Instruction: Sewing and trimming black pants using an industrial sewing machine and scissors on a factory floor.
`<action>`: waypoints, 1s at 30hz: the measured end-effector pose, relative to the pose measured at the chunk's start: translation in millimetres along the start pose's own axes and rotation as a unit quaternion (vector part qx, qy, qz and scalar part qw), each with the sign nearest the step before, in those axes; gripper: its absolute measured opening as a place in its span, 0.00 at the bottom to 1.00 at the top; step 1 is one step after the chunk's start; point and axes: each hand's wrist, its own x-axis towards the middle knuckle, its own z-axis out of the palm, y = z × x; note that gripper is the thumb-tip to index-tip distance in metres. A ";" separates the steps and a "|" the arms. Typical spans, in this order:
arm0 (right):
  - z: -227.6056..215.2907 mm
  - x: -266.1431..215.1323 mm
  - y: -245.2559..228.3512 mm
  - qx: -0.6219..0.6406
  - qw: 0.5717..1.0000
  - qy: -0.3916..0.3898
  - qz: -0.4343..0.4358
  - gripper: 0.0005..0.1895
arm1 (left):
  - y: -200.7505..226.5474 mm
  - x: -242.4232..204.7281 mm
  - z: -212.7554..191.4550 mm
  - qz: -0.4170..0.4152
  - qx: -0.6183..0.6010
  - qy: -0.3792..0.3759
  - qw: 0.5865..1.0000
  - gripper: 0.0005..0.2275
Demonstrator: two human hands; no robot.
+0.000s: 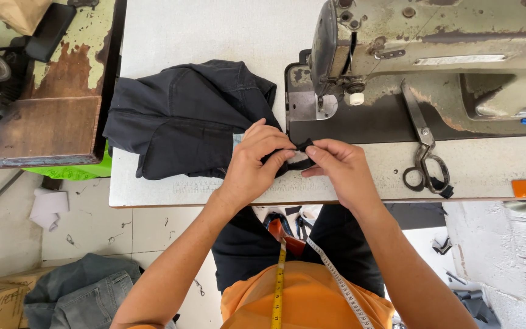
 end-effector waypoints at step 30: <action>14.0 -16.0 18.5 0.045 0.998 0.026 -0.041 0.08 | 6.5 1.8 10.9 -0.020 0.065 0.009 0.998 0.02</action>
